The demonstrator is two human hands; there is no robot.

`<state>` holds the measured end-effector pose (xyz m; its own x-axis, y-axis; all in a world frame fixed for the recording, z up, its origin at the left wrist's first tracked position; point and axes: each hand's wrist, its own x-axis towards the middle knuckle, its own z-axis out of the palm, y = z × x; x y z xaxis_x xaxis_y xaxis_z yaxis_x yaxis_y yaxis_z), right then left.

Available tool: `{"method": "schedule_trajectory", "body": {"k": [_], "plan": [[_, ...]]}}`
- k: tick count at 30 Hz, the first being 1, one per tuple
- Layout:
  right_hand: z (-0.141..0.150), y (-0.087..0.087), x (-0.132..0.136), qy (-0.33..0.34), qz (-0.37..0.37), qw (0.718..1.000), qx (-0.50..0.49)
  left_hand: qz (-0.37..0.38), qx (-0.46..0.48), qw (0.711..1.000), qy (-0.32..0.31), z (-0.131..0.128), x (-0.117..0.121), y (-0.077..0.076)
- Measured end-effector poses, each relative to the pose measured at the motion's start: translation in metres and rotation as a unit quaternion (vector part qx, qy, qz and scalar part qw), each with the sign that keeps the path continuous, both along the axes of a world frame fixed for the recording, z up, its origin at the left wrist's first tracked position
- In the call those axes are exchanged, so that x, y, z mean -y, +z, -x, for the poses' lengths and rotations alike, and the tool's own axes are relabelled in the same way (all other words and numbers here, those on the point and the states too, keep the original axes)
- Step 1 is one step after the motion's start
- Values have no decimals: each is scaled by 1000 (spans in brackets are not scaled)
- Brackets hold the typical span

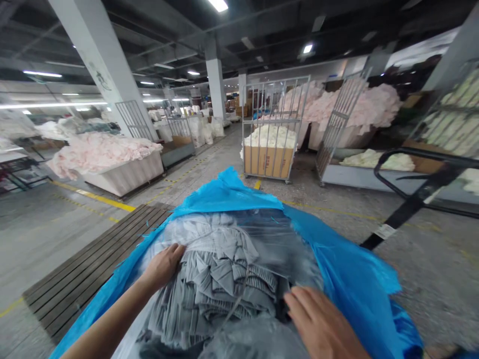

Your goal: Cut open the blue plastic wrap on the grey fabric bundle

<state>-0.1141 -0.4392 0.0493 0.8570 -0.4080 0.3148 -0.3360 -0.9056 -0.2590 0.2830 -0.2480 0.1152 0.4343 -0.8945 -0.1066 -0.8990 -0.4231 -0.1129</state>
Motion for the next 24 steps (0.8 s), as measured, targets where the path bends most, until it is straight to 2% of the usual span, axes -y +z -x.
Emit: {"method": "schedule_trajectory", "body": {"k": [1, 3, 6, 9, 11, 14, 16, 18, 22, 24], "plan": [[-19, 10, -4, 9, 18, 1000, -6, 15, -14, 1000, 7, 8, -6, 5], [-54, 26, -8, -38, 63, 997, -38, 72, -52, 996, 2, 28, -13, 15], [-84, 37, -9, -115, 63, 986, -108, 167, -117, 975, -84, 65, 3, 32], [-80, 30, -13, -88, 17, 987, -130, 169, -146, 950, -218, 108, 58, 37], [-62, 20, -14, -85, 6, 988, -129, 124, -120, 944, -281, 135, 104, 29], [-27, 6, -7, -58, 1, 995, -85, 38, -49, 940, -334, 161, 160, 12], [-13, 1, 1, -11, 16, 999, -33, 12, -18, 938, -347, 163, 185, 5], [-13, 2, 8, 31, 24, 999, 14, 16, 4, 942, -334, 155, 203, 5], [-32, 16, 7, 27, -3, 997, 65, 9, 37, 941, -335, 129, 226, 20], [-26, 19, 0, 16, -17, 998, 52, -2, 35, 937, -349, 114, 233, 29]]}}
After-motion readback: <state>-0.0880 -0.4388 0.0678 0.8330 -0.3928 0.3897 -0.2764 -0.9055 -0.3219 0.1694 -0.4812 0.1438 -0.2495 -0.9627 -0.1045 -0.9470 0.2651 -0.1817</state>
